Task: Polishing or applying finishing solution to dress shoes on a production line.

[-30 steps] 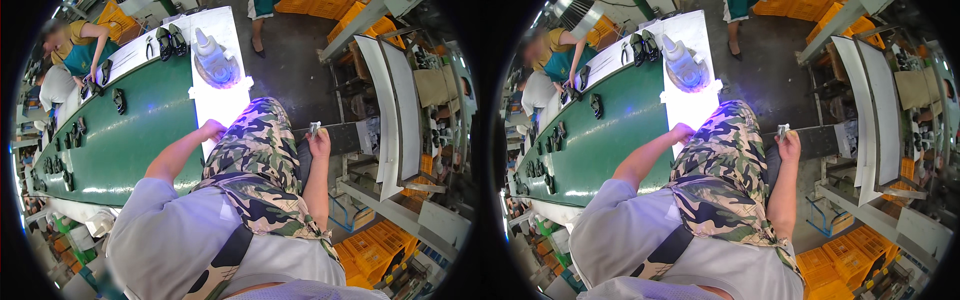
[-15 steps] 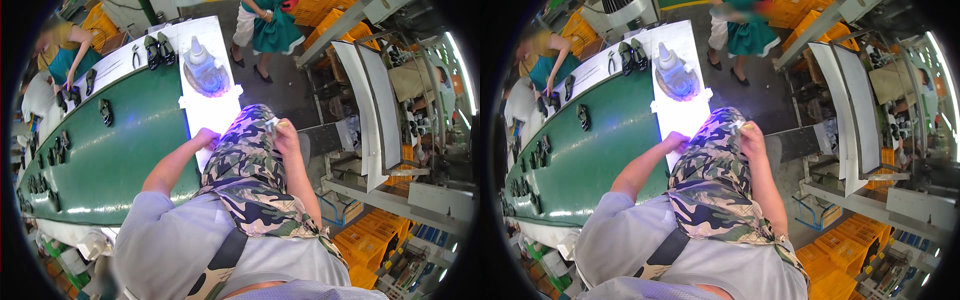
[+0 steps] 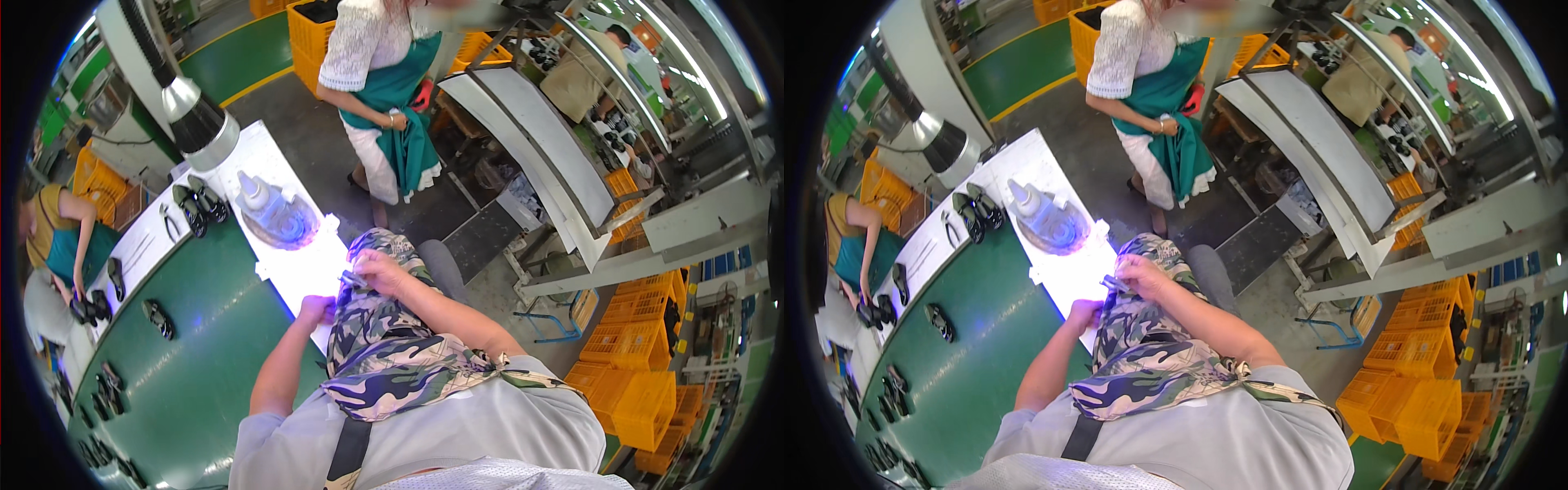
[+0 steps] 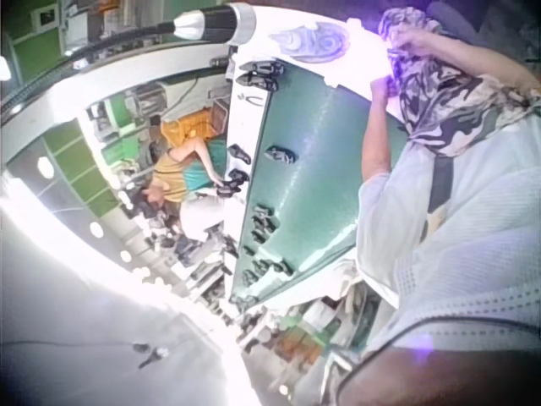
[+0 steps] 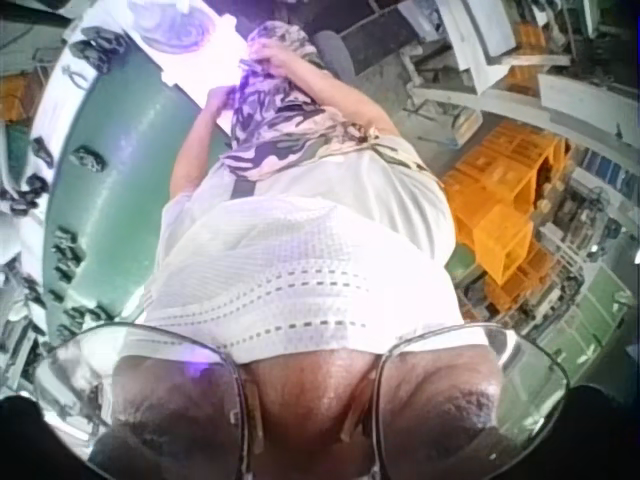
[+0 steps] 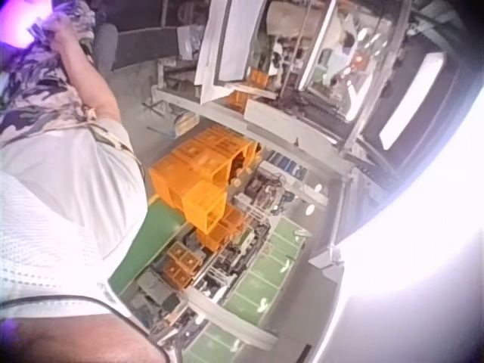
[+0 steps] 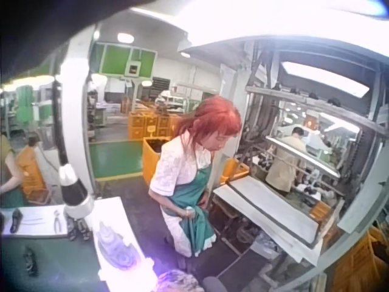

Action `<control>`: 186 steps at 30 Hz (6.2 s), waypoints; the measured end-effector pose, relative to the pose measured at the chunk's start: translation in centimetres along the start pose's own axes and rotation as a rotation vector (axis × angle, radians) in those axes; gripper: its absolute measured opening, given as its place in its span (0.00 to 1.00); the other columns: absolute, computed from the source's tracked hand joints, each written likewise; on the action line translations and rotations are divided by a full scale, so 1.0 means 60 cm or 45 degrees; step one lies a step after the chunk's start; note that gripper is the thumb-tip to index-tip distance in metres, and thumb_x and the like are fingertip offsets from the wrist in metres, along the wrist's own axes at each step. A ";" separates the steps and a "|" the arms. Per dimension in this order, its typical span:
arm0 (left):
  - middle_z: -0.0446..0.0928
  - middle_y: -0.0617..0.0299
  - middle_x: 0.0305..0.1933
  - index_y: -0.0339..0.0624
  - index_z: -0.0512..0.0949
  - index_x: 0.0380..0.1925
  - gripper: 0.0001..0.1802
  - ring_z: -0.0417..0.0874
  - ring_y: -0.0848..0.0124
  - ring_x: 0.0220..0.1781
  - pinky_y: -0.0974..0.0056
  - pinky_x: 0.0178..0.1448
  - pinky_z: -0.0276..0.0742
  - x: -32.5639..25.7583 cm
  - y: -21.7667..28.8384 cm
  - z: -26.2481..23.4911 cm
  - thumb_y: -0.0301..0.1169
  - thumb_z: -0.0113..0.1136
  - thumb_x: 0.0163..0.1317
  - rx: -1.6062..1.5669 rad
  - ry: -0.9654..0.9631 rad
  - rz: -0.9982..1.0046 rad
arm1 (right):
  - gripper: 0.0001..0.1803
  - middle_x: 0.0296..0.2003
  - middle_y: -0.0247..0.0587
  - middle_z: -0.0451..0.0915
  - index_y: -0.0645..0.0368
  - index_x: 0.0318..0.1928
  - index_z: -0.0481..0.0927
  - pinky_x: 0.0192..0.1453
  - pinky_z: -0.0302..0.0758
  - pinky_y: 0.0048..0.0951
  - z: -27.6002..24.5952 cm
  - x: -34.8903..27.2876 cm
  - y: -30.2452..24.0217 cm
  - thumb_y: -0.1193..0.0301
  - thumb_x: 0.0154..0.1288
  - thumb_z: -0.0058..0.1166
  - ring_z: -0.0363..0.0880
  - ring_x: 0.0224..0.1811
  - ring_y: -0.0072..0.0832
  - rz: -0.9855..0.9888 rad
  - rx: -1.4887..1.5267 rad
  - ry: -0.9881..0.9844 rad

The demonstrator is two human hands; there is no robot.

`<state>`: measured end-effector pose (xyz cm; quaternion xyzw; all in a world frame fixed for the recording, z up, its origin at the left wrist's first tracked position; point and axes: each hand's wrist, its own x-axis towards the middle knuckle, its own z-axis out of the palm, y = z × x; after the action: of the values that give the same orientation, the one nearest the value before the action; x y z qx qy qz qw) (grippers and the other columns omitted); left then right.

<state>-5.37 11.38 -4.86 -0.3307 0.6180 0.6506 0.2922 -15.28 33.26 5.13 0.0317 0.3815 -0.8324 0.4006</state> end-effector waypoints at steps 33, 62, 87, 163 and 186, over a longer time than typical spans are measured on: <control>0.80 0.55 0.21 0.34 0.81 0.23 0.14 0.81 0.64 0.16 0.60 0.20 0.81 -0.001 0.014 -0.001 0.35 0.67 0.60 0.006 0.005 0.024 | 0.11 0.36 0.38 0.79 0.61 0.45 0.77 0.48 0.78 0.36 -0.036 0.051 0.023 0.80 0.61 0.58 0.80 0.39 0.31 -0.021 0.068 -0.166; 0.82 0.50 0.21 0.30 0.82 0.25 0.15 0.84 0.60 0.17 0.58 0.22 0.83 0.011 -0.012 -0.012 0.35 0.64 0.60 -0.025 -0.016 0.029 | 0.07 0.35 0.40 0.80 0.57 0.38 0.73 0.55 0.79 0.53 -0.021 0.048 0.031 0.81 0.62 0.54 0.83 0.40 0.38 0.077 0.111 -0.109; 0.83 0.49 0.23 0.30 0.83 0.26 0.17 0.85 0.59 0.20 0.56 0.24 0.84 0.012 -0.013 -0.013 0.37 0.63 0.61 -0.009 -0.041 -0.012 | 0.05 0.38 0.46 0.82 0.57 0.37 0.74 0.56 0.78 0.55 -0.031 0.050 0.033 0.76 0.61 0.55 0.83 0.44 0.43 0.098 0.025 -0.124; 0.57 0.55 0.77 0.47 0.65 0.69 0.27 0.50 0.51 0.80 0.37 0.79 0.41 0.014 -0.072 0.030 0.40 0.47 0.71 1.583 0.621 1.081 | 0.05 0.34 0.41 0.79 0.57 0.37 0.73 0.50 0.79 0.56 -0.020 0.052 0.031 0.80 0.64 0.53 0.82 0.39 0.40 0.094 0.112 -0.098; 0.83 0.53 0.46 0.42 0.83 0.40 0.15 0.82 0.56 0.52 0.55 0.58 0.75 -0.135 -0.229 -0.108 0.39 0.65 0.58 0.744 1.267 0.706 | 0.18 0.44 0.52 0.79 0.60 0.55 0.69 0.58 0.74 0.65 -0.050 0.071 0.025 0.80 0.64 0.51 0.81 0.50 0.52 0.199 0.267 -0.234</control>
<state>10.87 6.03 -6.94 -0.3277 0.8943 0.2753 -0.1308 -17.87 31.93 0.59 0.0267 0.2507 -0.8333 0.4919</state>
